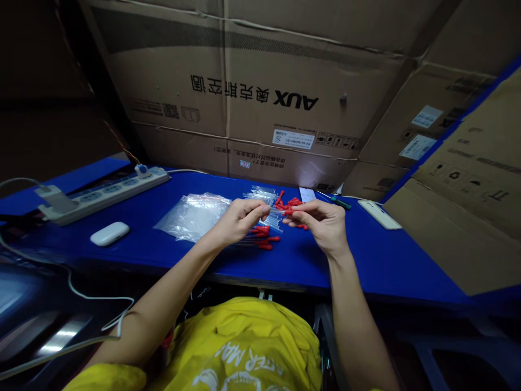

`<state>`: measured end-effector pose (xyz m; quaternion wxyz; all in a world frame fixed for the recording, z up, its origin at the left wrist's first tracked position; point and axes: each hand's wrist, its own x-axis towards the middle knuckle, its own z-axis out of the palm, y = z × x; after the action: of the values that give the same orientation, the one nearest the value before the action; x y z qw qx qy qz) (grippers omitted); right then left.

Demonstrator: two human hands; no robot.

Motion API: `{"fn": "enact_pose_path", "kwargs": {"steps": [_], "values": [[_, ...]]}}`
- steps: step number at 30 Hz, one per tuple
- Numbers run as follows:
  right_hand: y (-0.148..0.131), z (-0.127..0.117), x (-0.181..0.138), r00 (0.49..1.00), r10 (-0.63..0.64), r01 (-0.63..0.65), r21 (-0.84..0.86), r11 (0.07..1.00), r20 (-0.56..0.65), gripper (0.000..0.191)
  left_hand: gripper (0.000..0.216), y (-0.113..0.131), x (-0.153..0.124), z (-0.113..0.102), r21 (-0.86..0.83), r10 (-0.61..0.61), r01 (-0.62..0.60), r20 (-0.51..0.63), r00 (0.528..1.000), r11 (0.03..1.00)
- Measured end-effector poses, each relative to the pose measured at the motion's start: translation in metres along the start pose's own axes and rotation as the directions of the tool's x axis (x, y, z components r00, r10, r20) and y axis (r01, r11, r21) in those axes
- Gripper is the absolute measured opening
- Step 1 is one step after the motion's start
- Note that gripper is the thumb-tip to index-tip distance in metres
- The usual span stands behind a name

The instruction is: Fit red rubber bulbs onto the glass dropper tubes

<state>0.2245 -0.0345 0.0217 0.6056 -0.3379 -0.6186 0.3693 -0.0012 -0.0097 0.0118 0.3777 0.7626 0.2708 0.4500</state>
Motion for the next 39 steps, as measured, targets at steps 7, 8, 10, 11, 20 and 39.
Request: {"fn": "enact_pose_path", "kwargs": {"steps": [7,8,10,11,20,39], "values": [[-0.002,-0.003,0.0,0.999,0.014,-0.015,0.014,1.0,0.048,0.021,0.048,0.001,-0.001,-0.001,-0.038,-0.025,0.026,0.021,0.999,0.999],[-0.003,-0.003,0.0,0.999,0.016,-0.016,0.008,1.0,0.051,0.021,0.049,0.001,-0.001,-0.001,-0.048,-0.032,0.033,0.026,0.999,0.998],[-0.004,-0.002,-0.001,0.999,0.011,-0.011,-0.004,1.0,0.053,0.023,0.05,0.001,-0.001,0.0,-0.074,-0.046,0.048,0.035,0.998,0.996],[-0.004,-0.002,-0.002,0.999,0.005,-0.005,-0.007,1.0,0.053,0.024,0.051,0.002,-0.001,0.0,-0.089,-0.052,0.055,0.039,0.998,0.995],[-0.007,-0.003,0.0,0.994,0.031,-0.025,-0.063,0.998,0.101,0.026,0.044,-0.002,0.003,-0.002,0.181,0.098,-0.086,-0.055,0.994,0.98],[0.006,-0.009,0.0,0.993,0.086,-0.087,0.0,0.996,0.086,0.021,0.034,-0.004,0.001,-0.002,0.32,0.233,-0.228,0.021,0.972,0.92]]}}
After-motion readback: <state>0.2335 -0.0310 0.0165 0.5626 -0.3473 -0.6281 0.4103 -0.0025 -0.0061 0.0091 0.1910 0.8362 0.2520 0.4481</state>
